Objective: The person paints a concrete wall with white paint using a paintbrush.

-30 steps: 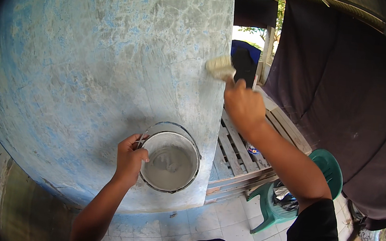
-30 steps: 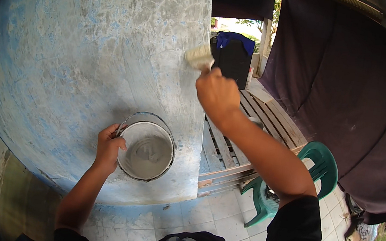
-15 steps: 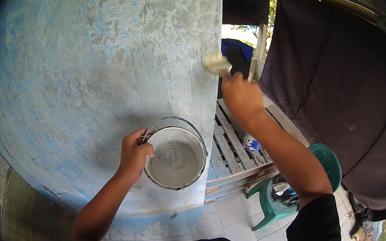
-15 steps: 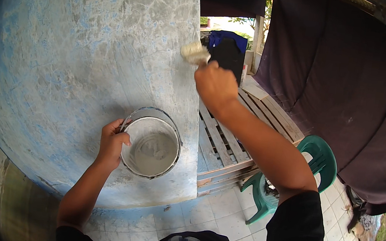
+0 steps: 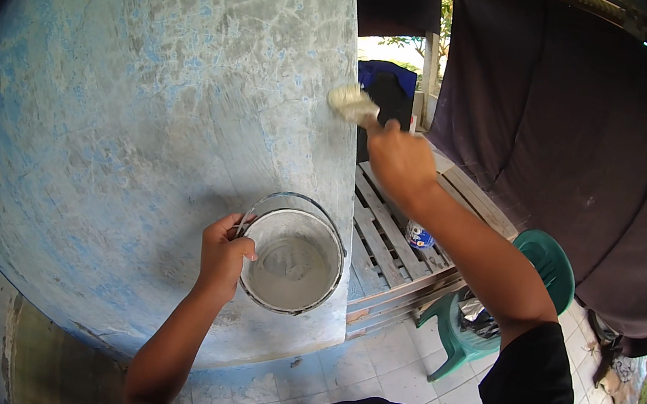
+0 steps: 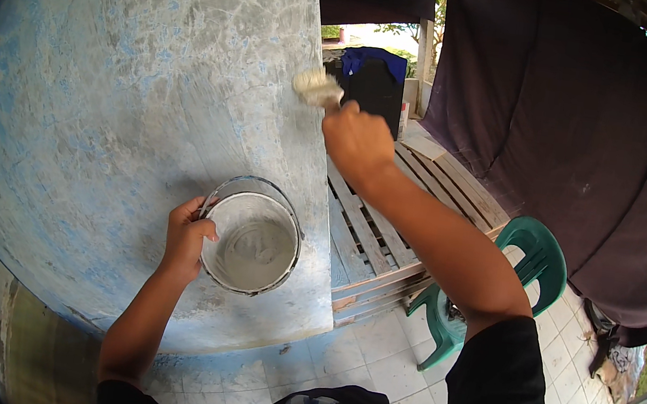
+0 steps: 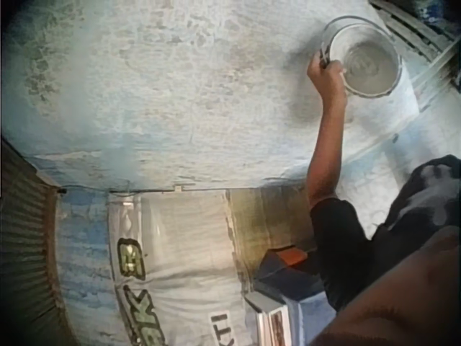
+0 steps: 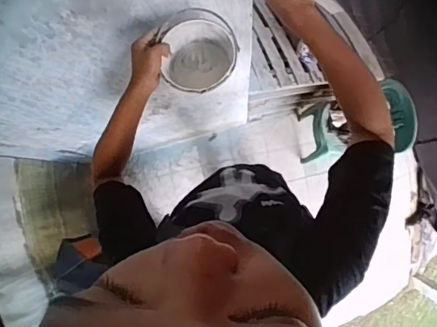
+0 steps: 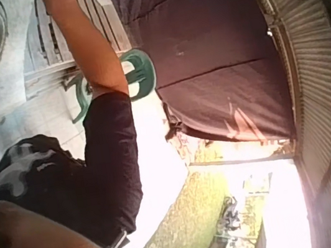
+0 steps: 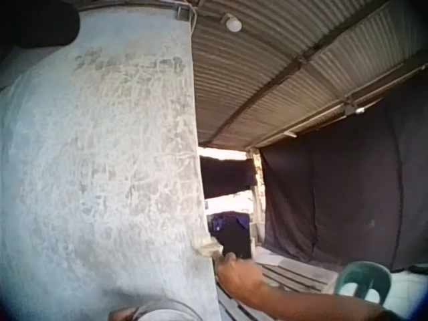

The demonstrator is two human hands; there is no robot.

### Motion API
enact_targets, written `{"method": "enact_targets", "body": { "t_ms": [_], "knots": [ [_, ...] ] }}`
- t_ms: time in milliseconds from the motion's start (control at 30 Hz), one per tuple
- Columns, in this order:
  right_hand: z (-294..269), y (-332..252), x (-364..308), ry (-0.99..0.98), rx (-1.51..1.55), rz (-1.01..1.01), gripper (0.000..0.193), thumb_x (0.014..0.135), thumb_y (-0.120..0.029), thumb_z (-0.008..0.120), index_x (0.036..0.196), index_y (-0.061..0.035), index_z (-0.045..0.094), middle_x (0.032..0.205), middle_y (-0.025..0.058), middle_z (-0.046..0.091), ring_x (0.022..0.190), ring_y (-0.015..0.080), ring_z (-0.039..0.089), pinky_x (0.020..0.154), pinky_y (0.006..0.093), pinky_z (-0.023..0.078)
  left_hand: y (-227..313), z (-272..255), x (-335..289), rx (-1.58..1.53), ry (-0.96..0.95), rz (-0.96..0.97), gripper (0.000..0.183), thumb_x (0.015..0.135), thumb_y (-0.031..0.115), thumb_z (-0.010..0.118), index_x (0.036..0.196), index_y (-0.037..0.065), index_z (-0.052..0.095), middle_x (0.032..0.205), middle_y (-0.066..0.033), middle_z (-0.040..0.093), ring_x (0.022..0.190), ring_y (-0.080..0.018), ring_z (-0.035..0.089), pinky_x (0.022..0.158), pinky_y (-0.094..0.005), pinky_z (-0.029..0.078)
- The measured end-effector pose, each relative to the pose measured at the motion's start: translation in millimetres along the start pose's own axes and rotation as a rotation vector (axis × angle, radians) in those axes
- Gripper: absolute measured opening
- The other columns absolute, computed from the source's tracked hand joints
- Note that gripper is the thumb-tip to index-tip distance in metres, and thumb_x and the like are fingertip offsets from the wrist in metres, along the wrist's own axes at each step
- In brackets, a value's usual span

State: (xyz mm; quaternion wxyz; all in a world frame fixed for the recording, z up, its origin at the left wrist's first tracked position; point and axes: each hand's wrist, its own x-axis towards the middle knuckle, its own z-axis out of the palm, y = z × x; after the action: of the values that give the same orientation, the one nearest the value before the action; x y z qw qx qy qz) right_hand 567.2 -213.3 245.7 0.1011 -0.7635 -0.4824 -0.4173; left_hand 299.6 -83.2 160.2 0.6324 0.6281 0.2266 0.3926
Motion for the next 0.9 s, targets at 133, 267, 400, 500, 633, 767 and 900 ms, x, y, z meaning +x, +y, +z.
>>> {"method": "enact_targets", "body": {
  "t_ms": [133, 267, 400, 500, 633, 767, 900],
  "knots": [
    [39, -18, -50, -0.266, 0.061, -0.074, 0.018, 0.09, -0.005, 0.059, 0.102, 0.0027, 0.07, 0.094, 0.0171, 0.073, 0.073, 0.0307, 0.076, 0.066, 0.0395, 0.062, -1, -10, -2, -0.048, 0.024, 0.013, 0.056, 0.062, -0.009, 0.055, 0.116, -0.011, 0.066, 0.098, -0.0123, 0.071, 0.082, -0.0162, 0.064, 0.072, -0.026, 0.049],
    [25, -11, -50, -0.501, 0.159, -0.121, 0.015, 0.088, -0.005, 0.062, 0.088, -0.0007, 0.075, 0.098, 0.0196, 0.075, 0.078, 0.0325, 0.077, 0.072, 0.0434, 0.062, -1, -18, -4, -0.039, 0.041, -0.01, 0.056, 0.062, -0.009, 0.056, 0.117, -0.01, 0.066, 0.098, -0.0124, 0.071, 0.082, -0.0165, 0.065, 0.072, -0.026, 0.049],
    [-23, -7, 3, -0.294, 0.149, -0.043, 0.015, 0.087, -0.005, 0.061, 0.084, -0.0017, 0.075, 0.088, 0.0201, 0.075, 0.078, 0.0335, 0.076, 0.068, 0.0434, 0.062, 1, -26, -7, 0.017, 0.064, -0.006, 0.056, 0.062, -0.009, 0.056, 0.117, -0.011, 0.066, 0.098, -0.0121, 0.071, 0.081, -0.0164, 0.065, 0.072, -0.0258, 0.049],
    [-46, -3, 31, -0.056, 0.112, -0.005, 0.014, 0.088, -0.005, 0.062, 0.085, -0.0004, 0.074, 0.082, 0.019, 0.073, 0.072, 0.0324, 0.075, 0.063, 0.0419, 0.061, -4, -28, -5, 0.016, 0.047, 0.006, 0.056, 0.062, -0.009, 0.056, 0.118, -0.011, 0.066, 0.098, -0.0122, 0.072, 0.081, -0.0161, 0.064, 0.071, -0.0255, 0.048],
    [-32, -21, 24, 0.271, -0.059, -0.008, 0.018, 0.092, -0.006, 0.06, 0.102, 0.0037, 0.071, 0.074, 0.0122, 0.066, 0.057, 0.0252, 0.07, 0.05, 0.0362, 0.057, -8, -32, -7, 0.011, 0.074, -0.017, 0.056, 0.063, -0.009, 0.056, 0.118, -0.01, 0.066, 0.097, -0.0123, 0.071, 0.081, -0.016, 0.064, 0.071, -0.0254, 0.048],
    [38, -50, -38, 0.117, -0.133, -0.163, 0.031, 0.092, -0.006, 0.06, 0.119, 0.0082, 0.066, 0.073, 0.0097, 0.062, 0.05, 0.0198, 0.066, 0.038, 0.0329, 0.052, -14, -36, -7, -0.013, 0.079, -0.038, 0.056, 0.063, -0.01, 0.056, 0.118, -0.01, 0.066, 0.096, -0.0122, 0.071, 0.08, -0.016, 0.064, 0.07, -0.0258, 0.048],
    [50, -80, -80, -0.416, 0.101, -0.252, 0.02, 0.09, -0.007, 0.062, 0.103, -0.001, 0.076, 0.09, 0.0166, 0.073, 0.073, 0.0271, 0.076, 0.06, 0.0373, 0.061, -17, -43, -8, 0.001, 0.097, -0.039, 0.055, 0.063, -0.01, 0.055, 0.117, -0.01, 0.066, 0.096, -0.0121, 0.071, 0.079, -0.0157, 0.063, 0.069, -0.0259, 0.048]
  ]
}}
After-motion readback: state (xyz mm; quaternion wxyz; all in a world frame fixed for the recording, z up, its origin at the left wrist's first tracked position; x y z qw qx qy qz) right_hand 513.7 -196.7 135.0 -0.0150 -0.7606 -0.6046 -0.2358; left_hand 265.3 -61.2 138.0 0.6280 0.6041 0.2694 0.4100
